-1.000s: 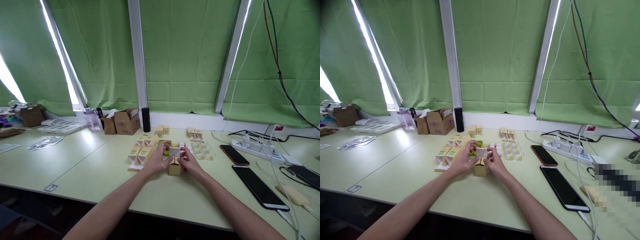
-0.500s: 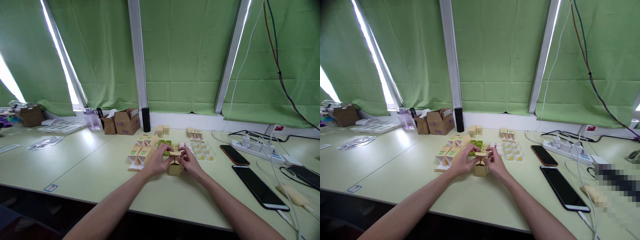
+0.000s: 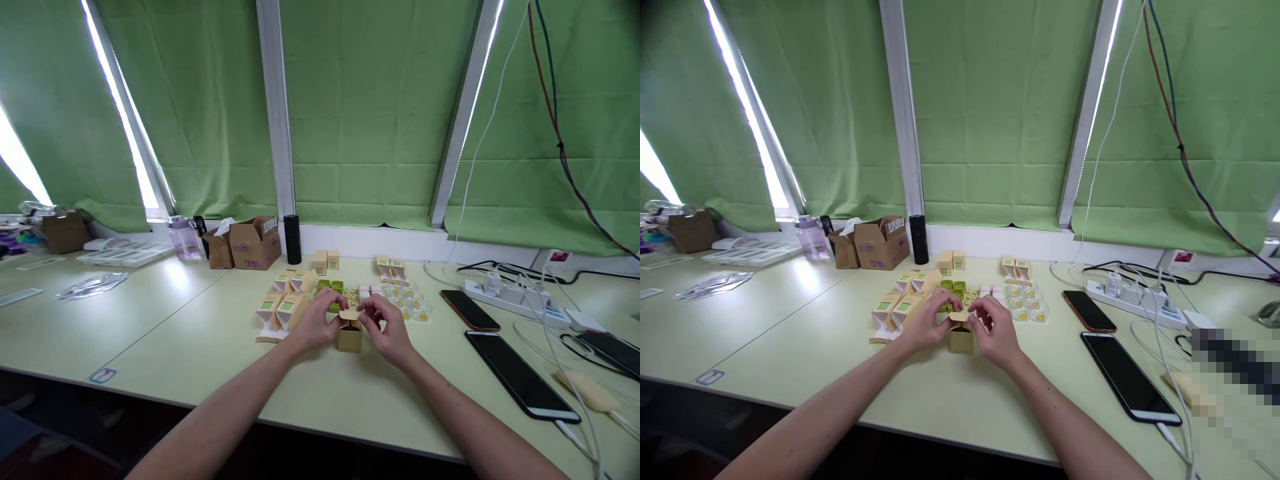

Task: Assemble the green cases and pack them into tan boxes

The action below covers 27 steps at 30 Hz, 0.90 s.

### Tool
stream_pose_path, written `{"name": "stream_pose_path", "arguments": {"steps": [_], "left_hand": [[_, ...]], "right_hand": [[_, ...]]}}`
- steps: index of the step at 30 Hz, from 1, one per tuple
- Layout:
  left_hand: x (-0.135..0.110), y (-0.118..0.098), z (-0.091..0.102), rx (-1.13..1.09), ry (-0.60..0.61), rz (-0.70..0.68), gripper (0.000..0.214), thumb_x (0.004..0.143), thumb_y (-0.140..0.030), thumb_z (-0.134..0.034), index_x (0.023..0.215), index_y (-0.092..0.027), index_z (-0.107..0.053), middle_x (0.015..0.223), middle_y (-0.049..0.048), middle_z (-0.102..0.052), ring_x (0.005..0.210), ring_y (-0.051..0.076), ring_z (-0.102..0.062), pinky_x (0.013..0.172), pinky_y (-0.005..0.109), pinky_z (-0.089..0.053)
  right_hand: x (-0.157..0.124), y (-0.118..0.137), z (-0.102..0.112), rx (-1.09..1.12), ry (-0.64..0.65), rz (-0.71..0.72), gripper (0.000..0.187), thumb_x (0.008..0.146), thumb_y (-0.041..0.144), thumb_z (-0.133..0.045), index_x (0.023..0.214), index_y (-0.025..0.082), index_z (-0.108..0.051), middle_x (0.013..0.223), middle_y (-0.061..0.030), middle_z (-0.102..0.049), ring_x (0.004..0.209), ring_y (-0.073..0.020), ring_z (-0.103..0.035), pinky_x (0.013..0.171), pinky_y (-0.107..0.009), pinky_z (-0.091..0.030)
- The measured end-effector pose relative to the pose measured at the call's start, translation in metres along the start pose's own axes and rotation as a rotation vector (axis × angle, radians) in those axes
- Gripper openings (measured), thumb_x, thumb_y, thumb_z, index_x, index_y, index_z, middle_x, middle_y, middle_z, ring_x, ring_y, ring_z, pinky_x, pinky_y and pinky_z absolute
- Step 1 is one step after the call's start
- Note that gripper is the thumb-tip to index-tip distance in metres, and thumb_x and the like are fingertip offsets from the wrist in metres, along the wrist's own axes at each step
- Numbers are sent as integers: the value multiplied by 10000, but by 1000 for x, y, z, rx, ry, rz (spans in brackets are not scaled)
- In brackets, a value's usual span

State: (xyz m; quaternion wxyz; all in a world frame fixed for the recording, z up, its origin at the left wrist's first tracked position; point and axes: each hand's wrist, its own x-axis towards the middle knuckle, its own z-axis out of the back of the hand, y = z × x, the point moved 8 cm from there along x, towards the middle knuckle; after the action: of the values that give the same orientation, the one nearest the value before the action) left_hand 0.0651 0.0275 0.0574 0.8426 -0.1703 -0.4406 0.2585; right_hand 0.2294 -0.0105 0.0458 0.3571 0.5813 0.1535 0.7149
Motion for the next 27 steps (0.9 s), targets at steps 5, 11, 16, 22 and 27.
{"name": "stream_pose_path", "arguments": {"steps": [5, 11, 16, 22, 27], "left_hand": [[1, -9, 6, -25, 23, -83, 287, 783, -31, -548, 985, -222, -620, 1008, 65, -679, 1028, 261, -628, 906, 412, -545], [0, -22, 18, -15, -30, -218, 137, 922, -120, -537, 983, -217, -613, 1014, 87, -708, 1042, 276, -605, 930, 450, -524], [-3, -30, 16, 92, -21, -338, 42, 956, -190, -613, 985, -220, -616, 1017, 84, -722, 1023, 275, -589, 942, 466, -506], [-5, -39, 13, 190, -5, -433, 44, 933, -212, -665, 954, -220, -627, 959, 85, -705, 983, 278, -568, 885, 458, -500], [-6, -43, 12, 228, -9, -472, 53, 920, -194, -659, 940, -224, -621, 913, 76, -687, 940, 274, -562, 837, 443, -490]], "right_hand": [[-2, 1, -1, -63, 16, 43, 19, 952, 246, -636, 952, 234, -651, 826, -14, -600, 653, -162, -506, 577, -300, -411], [-3, 7, 0, -152, 37, 124, 60, 928, 185, -631, 952, 239, -621, 817, -10, -612, 662, -165, -509, 586, -302, -402], [-5, 15, -2, -240, 78, 230, 102, 923, 151, -628, 955, 242, -593, 816, -9, -617, 700, -173, -534, 618, -307, -396], [-7, 18, -2, -282, 92, 286, 117, 924, 133, -613, 947, 241, -576, 805, -15, -623, 717, -184, -544, 620, -314, -386], [-7, 18, -3, -286, 106, 300, 142, 902, 110, -610, 934, 242, -569, 805, -14, -623, 719, -185, -552, 616, -315, -383]]}}
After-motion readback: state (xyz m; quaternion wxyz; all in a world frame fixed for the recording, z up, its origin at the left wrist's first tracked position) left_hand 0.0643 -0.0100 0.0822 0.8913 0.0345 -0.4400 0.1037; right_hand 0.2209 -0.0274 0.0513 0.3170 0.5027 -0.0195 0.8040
